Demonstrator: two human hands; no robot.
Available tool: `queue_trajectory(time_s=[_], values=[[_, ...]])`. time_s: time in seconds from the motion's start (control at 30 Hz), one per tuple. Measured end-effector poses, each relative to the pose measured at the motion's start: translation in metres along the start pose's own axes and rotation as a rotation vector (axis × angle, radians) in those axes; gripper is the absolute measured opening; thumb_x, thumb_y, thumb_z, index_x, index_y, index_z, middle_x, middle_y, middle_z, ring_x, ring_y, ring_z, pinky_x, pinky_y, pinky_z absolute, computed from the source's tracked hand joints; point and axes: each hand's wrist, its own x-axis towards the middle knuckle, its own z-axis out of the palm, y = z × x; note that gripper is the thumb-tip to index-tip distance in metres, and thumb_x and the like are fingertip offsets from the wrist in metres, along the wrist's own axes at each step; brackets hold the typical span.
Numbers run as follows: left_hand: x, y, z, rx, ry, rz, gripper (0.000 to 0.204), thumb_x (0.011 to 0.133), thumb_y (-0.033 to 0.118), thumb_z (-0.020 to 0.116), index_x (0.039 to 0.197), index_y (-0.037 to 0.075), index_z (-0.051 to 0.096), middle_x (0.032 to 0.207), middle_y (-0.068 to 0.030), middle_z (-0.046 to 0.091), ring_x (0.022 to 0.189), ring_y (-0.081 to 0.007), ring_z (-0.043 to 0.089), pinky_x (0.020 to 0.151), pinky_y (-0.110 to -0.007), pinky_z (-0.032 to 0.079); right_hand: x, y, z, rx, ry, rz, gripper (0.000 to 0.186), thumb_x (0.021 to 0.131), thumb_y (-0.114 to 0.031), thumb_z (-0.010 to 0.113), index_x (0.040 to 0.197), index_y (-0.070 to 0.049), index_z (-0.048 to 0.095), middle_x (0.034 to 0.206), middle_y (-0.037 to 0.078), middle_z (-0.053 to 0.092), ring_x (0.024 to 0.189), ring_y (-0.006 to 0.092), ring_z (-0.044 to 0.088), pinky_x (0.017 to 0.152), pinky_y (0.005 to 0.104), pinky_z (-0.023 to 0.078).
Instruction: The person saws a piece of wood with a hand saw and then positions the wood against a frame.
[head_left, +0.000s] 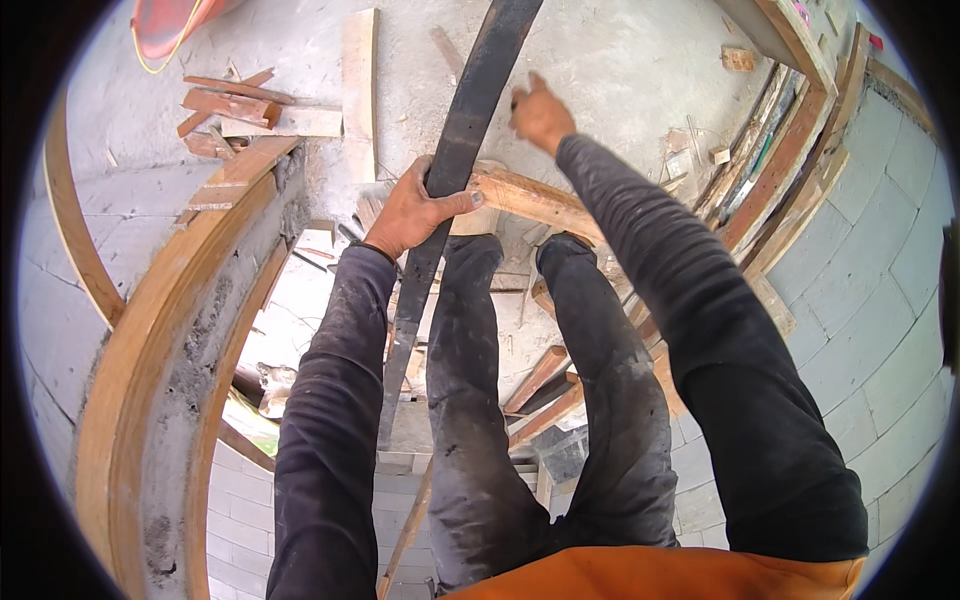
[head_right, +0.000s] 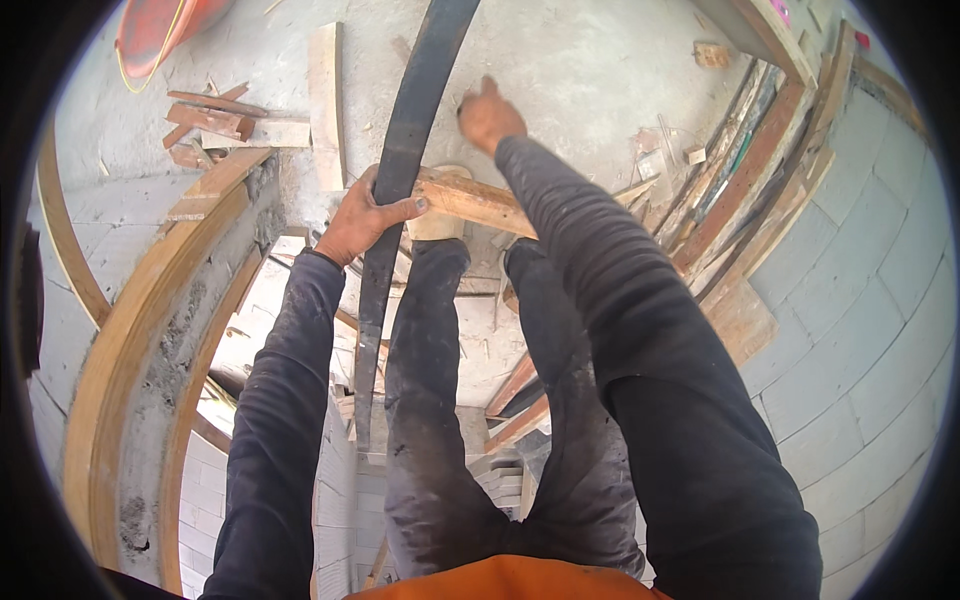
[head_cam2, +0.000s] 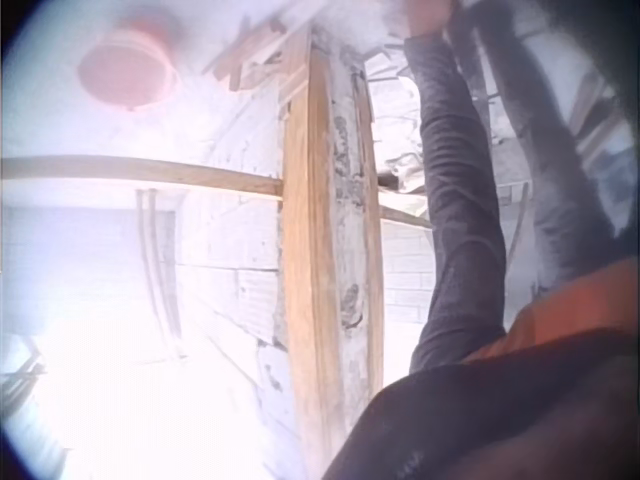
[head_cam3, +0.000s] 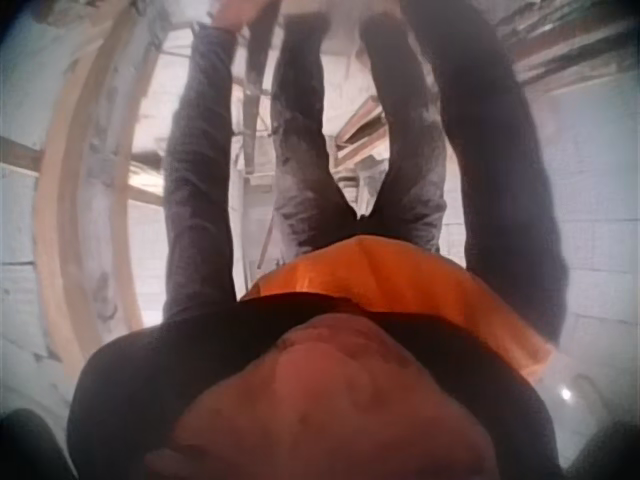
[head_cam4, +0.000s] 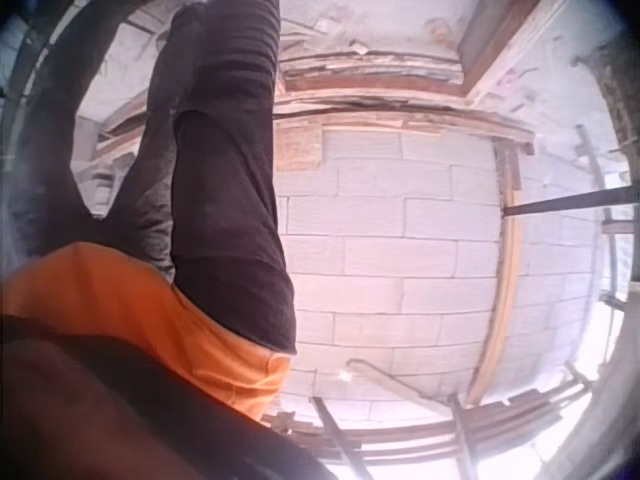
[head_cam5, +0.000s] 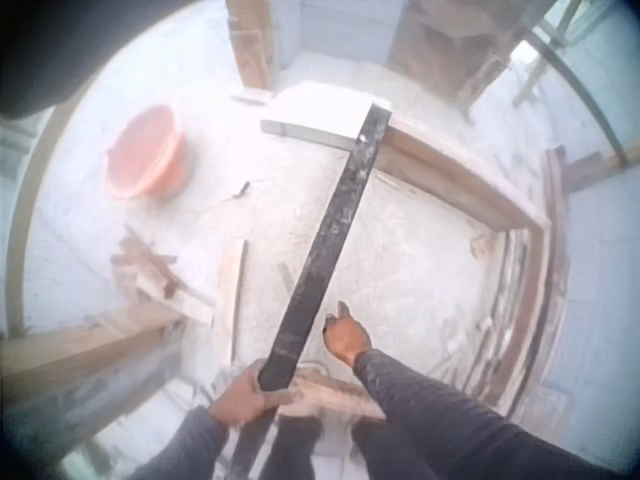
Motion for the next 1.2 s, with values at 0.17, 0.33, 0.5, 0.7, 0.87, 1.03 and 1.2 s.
queue_trajectory(time_s=[0.17, 0.33, 0.5, 0.7, 0.87, 1.03, 1.2], values=[[0.000, 0.024, -0.013, -0.044, -0.121, -0.191, 0.075, 0.082, 0.031, 0.091, 0.139, -0.006, 0.059, 0.122, -0.0144, 0.072, 0.110, -0.0217, 0.069, 0.101, -0.034, 0.053, -0.042, 0.014, 0.012, -0.021, -0.068, -0.070, 0.059, 0.110, -0.038, 0.043, 0.159, -0.006, 0.047, 0.138, 0.031, 0.066, 0.131, 0.0444, 0.063, 0.113, 0.0500, 0.047], [0.013, 0.030, -0.017, -0.104, -0.153, -0.177, 0.069, 0.076, 0.029, 0.091, 0.131, -0.003, 0.065, 0.114, -0.0101, 0.072, 0.103, -0.0182, 0.067, 0.098, -0.032, 0.053, -0.100, 0.030, -0.036, 0.057, -0.199, -0.164, 0.080, 0.101, -0.067, 0.055, 0.152, -0.005, 0.056, 0.137, 0.028, 0.068, 0.127, 0.0434, 0.065, 0.108, 0.0508, 0.050], [0.019, 0.018, -0.011, -0.061, -0.079, -0.126, 0.067, 0.079, 0.027, 0.088, 0.133, -0.004, 0.063, 0.113, -0.0099, 0.072, 0.098, -0.0180, 0.068, 0.095, -0.032, 0.054, -0.148, 0.038, -0.043, -0.184, -0.188, -0.343, 0.099, 0.083, -0.083, 0.069, 0.144, -0.005, 0.064, 0.127, 0.024, 0.071, 0.119, 0.0402, 0.069, 0.102, 0.0501, 0.054], [0.013, 0.009, -0.013, -0.109, -0.103, -0.138, 0.059, 0.081, 0.029, 0.080, 0.130, 0.000, 0.065, 0.113, -0.0062, 0.071, 0.099, -0.0150, 0.068, 0.089, -0.031, 0.055, -0.149, 0.049, -0.032, -0.075, -0.046, -0.439, 0.091, 0.079, -0.081, 0.074, 0.130, -0.005, 0.073, 0.118, 0.022, 0.073, 0.119, 0.0417, 0.065, 0.105, 0.0513, 0.049], [0.011, 0.008, -0.009, -0.140, -0.048, -0.218, 0.059, 0.083, 0.031, 0.082, 0.130, 0.001, 0.064, 0.111, -0.0038, 0.067, 0.097, -0.0148, 0.065, 0.086, -0.031, 0.054, -0.210, 0.117, -0.074, 0.243, 0.724, -0.261, 0.050, 0.096, -0.038, 0.076, 0.131, -0.003, 0.069, 0.124, 0.022, 0.067, 0.122, 0.0412, 0.059, 0.111, 0.0514, 0.044], [-0.014, 0.027, 0.021, 0.197, 0.289, 0.050, 0.061, 0.091, 0.031, 0.080, 0.137, -0.004, 0.061, 0.127, -0.0136, 0.066, 0.117, -0.0248, 0.063, 0.105, -0.036, 0.048, -0.299, 0.350, -0.112, 0.231, 0.948, 0.408, 0.079, 0.103, -0.054, 0.068, 0.159, -0.005, 0.045, 0.153, 0.027, 0.050, 0.144, 0.0408, 0.049, 0.124, 0.0500, 0.036], [-0.042, 0.072, 0.114, 1.047, 0.478, 0.669, 0.077, 0.090, 0.035, 0.082, 0.152, 0.000, 0.051, 0.158, -0.0222, 0.049, 0.153, -0.0423, 0.034, 0.126, -0.058, 0.024, -0.316, 0.404, -0.118, 0.516, 0.522, 0.458, 0.096, 0.091, -0.072, 0.073, 0.160, -0.010, 0.050, 0.153, 0.025, 0.058, 0.141, 0.0396, 0.056, 0.117, 0.0485, 0.045]])
